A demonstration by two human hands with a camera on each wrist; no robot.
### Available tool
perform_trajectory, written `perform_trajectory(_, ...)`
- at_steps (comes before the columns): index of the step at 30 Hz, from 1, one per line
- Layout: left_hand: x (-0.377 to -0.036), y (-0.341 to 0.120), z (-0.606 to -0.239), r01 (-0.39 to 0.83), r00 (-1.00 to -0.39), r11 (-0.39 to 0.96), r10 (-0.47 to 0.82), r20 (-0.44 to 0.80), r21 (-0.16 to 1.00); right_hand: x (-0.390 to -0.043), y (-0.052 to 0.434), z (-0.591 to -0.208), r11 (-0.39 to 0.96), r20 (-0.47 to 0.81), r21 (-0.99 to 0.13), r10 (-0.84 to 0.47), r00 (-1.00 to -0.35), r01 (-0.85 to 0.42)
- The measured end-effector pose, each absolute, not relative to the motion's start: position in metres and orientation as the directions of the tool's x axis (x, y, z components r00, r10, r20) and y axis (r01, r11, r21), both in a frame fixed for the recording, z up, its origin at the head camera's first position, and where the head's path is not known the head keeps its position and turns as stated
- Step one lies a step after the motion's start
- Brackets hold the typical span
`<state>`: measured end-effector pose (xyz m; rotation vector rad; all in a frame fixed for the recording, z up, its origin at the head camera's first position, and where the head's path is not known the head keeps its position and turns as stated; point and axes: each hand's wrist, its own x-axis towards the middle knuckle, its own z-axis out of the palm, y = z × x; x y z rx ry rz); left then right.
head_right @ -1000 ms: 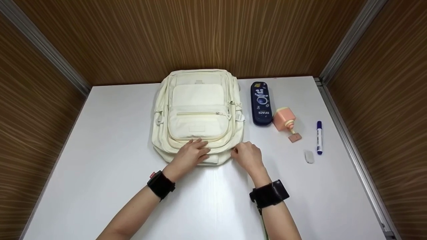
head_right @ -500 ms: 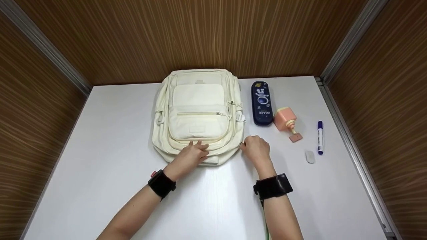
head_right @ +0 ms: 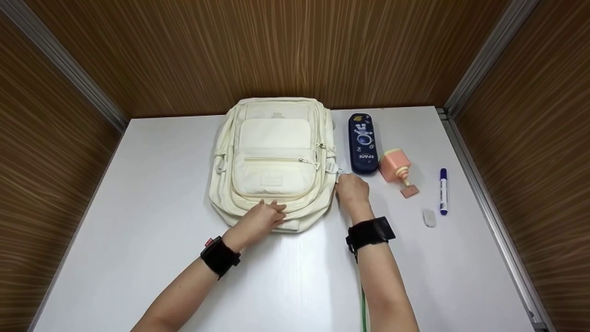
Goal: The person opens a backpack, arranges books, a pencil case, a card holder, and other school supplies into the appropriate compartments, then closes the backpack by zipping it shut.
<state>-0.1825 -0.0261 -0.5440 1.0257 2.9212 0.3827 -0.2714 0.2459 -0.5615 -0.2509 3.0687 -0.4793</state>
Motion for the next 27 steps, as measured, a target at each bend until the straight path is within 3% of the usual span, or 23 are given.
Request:
perform_trajectory(10, -0.182, -0.033, -0.542, 0.577, -0.791, 0.743, 0.611, 0.007, 0.339, -0.295, 0.238, -0.575, 0.95, 0.086, -0.296, -0.075, -0.994, -0.097)
perform_trajectory(18, -0.182, -0.034, -0.544, 0.606, -0.772, 0.714, 0.634, 0.042, 0.35, -0.312, 0.234, -0.57, 0.963, 0.004, -0.267, -0.026, -1.0, -0.026)
perform_trajectory(27, -0.183, -0.036, -0.544, 0.606, -0.77, 0.704, 0.637, 0.05, 0.371, -0.322, 0.232, -0.566, 0.967, -0.021, -0.254, -0.039, -0.999, -0.033)
